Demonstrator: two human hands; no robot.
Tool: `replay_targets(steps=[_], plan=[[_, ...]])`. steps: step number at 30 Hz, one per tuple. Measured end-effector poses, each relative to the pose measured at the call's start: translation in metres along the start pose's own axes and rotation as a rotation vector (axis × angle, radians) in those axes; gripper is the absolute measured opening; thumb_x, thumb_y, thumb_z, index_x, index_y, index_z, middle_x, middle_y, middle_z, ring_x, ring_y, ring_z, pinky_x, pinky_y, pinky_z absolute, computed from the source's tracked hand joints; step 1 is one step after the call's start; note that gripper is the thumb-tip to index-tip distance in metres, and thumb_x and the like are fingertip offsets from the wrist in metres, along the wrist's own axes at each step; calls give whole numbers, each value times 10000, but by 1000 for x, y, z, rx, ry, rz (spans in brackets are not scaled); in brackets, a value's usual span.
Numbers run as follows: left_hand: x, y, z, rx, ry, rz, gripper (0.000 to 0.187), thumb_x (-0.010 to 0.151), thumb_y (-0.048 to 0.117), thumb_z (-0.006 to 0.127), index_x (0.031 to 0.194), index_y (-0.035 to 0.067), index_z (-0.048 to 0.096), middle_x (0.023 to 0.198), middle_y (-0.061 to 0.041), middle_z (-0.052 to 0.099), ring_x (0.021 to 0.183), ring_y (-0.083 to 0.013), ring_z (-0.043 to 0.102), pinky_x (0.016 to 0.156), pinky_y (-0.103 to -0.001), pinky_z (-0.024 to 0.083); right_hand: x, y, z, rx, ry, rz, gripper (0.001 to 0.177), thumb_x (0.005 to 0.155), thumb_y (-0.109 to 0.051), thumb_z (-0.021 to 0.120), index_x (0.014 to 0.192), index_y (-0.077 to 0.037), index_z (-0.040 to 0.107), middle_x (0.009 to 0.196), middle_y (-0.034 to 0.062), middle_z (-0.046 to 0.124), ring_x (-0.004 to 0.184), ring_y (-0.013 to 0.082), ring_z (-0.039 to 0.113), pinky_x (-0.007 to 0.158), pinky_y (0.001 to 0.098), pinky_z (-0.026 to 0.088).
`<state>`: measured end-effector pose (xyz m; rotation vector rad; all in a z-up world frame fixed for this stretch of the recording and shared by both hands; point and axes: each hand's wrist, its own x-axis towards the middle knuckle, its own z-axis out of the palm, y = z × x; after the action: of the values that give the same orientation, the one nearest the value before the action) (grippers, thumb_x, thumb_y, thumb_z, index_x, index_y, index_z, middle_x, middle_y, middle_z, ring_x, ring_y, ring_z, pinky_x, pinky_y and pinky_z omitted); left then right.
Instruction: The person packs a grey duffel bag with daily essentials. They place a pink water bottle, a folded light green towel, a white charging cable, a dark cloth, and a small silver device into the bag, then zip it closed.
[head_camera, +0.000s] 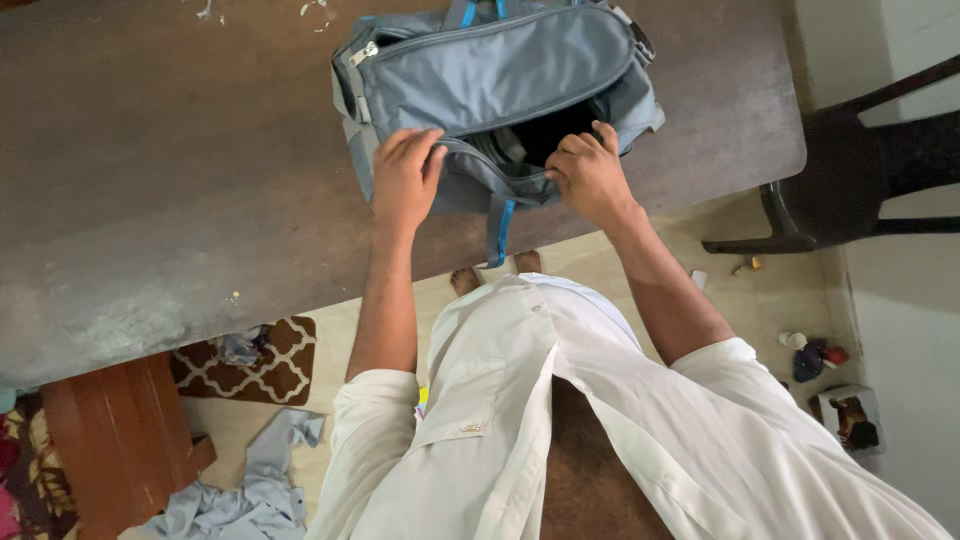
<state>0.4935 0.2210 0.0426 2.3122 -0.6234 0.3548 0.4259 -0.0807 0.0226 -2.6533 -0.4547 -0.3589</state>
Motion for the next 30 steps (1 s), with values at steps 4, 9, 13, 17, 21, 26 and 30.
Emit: replay_targets(steps=[4, 9, 13, 17, 21, 26, 30], plan=[[-20, -14, -12, 132, 67, -79, 256, 991, 122, 702, 1238, 63, 678, 1264, -127, 649, 1177, -351, 576, 993, -465, 482, 6, -9, -5, 28, 38, -3, 72, 855, -133, 808, 898, -100, 760, 922, 57, 660, 945, 275, 633, 1079, 566, 365], [-41, -33, -17, 117, 26, -182, 326, 945, 54, 645, 1271, 39, 657, 1234, -188, 580, 1131, -386, 558, 961, -476, 485, 31, -41, -5, 400, 6, 91, 108, 891, -90, 806, 926, -52, 711, 890, 109, 656, 856, 322, 645, 787, 437, 518], [-46, -46, -10, 109, 54, -192, 310, 987, 37, 633, 1296, 20, 630, 1165, -204, 592, 1061, -403, 587, 896, -486, 491, 64, -77, 9, 467, 28, -46, 143, 858, -61, 800, 952, -46, 693, 902, 132, 654, 863, 337, 644, 767, 435, 523], [-42, -63, 6, 119, 16, -240, 195, 1022, 57, 642, 1217, 57, 649, 1089, -192, 614, 997, -416, 622, 854, -490, 503, 102, -106, 33, 370, 37, -225, 247, 828, -107, 827, 981, -37, 647, 952, 152, 643, 954, 377, 613, 859, 467, 503], [-31, -78, 25, 144, 12, -238, 181, 923, 62, 650, 1071, -7, 573, 1087, -233, 586, 980, -450, 614, 838, -512, 508, 135, -126, 63, 276, -76, -165, 318, 758, -171, 827, 964, -26, 634, 935, 163, 645, 948, 405, 602, 838, 496, 480], [-25, -89, 18, 329, -17, -71, 214, 884, -16, 570, 1098, -26, 565, 1104, -239, 569, 974, -437, 617, 848, -498, 525, 154, -119, 82, 237, -219, -184, 359, 675, -168, 761, 962, -4, 620, 962, 221, 672, 961, 457, 620, 808, 529, 506], [-18, -88, 7, 260, 12, -71, 210, 973, 18, 567, 1180, -19, 570, 1210, -226, 572, 1100, -427, 605, 934, -495, 504, 154, -115, 91, 233, -189, -123, 344, 736, -175, 735, 995, 9, 604, 926, 258, 678, 913, 477, 638, 791, 554, 510]])
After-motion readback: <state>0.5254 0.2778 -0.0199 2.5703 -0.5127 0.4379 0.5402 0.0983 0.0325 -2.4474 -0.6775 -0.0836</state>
